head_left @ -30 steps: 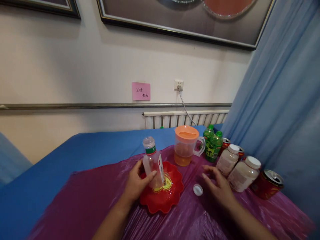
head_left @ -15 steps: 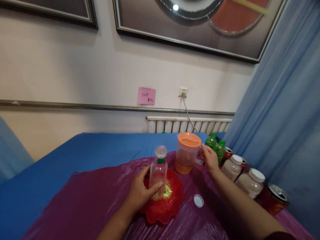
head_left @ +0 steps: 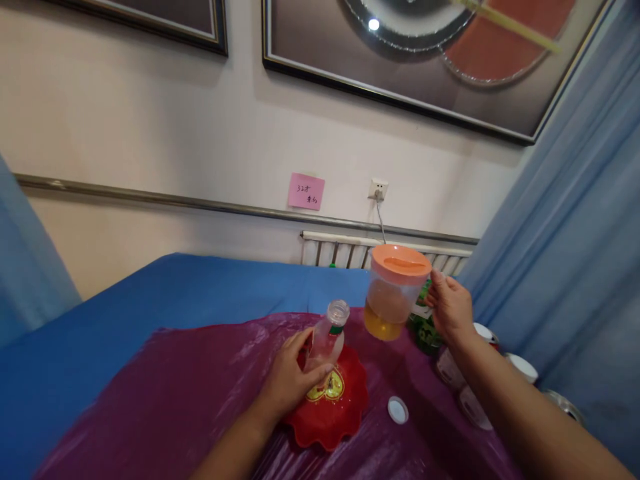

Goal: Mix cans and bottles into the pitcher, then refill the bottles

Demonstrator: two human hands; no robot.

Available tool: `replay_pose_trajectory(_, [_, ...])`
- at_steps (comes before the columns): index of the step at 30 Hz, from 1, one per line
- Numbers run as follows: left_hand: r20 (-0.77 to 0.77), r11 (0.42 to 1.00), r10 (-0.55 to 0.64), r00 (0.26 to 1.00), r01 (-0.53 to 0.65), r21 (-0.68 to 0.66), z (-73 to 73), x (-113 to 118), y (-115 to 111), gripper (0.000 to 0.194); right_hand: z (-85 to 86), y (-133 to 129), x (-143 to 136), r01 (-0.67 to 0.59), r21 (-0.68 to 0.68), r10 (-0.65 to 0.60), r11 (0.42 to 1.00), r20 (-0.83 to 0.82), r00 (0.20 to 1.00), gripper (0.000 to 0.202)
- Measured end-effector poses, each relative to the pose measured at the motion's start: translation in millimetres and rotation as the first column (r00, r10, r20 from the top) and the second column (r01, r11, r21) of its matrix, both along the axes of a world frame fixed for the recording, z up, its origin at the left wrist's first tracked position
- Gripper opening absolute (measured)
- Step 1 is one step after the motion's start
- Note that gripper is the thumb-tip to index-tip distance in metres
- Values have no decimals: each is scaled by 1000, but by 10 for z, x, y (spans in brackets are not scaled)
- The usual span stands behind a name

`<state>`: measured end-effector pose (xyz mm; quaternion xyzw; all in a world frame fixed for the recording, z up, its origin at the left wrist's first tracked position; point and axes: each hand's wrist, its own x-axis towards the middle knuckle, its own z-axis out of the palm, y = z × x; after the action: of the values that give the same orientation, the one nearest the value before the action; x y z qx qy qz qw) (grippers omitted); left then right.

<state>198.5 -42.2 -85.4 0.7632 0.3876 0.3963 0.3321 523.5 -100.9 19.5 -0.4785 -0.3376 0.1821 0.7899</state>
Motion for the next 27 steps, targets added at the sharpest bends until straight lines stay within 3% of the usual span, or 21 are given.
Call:
replay_pose_trajectory(13, [-113, 994, 5, 994, 7, 107, 7, 9, -52, 66, 401, -447, -66, -187, -238, 211, 953, 78, 974, 54])
replay_pose_trajectory(20, [-157, 994, 6, 988, 11, 107, 26, 7, -97, 68, 610, -459, -46, -78, -401, 209, 913, 294, 933, 56])
replay_pose_trajectory(27, [-131, 994, 19, 991, -5, 110, 51, 0, -107, 68, 743, -416, 3, -29, -438, 233, 898, 421, 877, 56])
